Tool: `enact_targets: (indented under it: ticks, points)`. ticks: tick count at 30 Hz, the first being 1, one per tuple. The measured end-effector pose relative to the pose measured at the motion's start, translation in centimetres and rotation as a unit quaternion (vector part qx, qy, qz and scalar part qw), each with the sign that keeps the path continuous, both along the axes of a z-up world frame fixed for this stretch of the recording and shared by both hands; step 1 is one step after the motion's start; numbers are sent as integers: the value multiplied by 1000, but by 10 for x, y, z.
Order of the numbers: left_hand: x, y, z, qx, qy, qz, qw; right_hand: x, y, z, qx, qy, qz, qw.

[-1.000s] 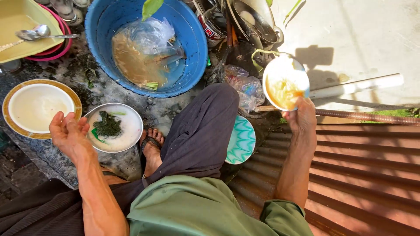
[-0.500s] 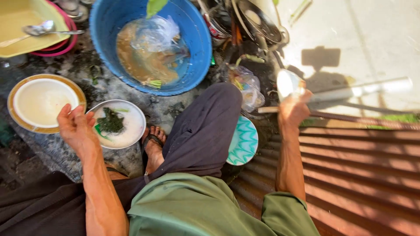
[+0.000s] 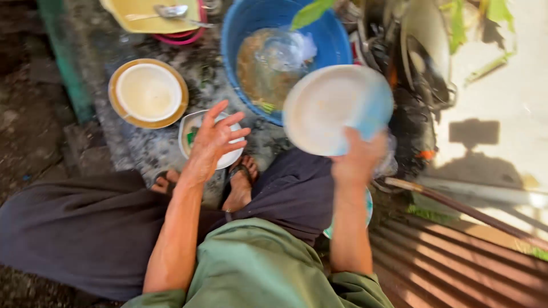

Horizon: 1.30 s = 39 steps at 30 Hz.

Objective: Washing dishes, plates, and glasses in an outdoor basin using a sponge.

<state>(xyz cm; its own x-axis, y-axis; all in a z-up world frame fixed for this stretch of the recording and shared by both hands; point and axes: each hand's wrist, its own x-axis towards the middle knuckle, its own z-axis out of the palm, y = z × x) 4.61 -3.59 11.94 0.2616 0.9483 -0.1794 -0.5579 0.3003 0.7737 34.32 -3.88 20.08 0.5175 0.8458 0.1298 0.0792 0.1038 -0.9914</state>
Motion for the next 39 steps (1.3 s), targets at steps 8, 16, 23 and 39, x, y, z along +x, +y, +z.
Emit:
enact_targets:
  ticks: [8,16,23,39]
  points:
    - [-59,2,-39,-74,140,259,953,-164,58,-224,-228,18,358,906]
    - [-82,16,-21,-34,360,340,868,-233,56,-278,-142,-621,409,653]
    - [-76,24,-32,-95,407,365,832,-206,48,-192,-203,-414,372,806]
    - [-45,14,-86,-170,187,250,935,-219,59,-148,-80,-599,475,640]
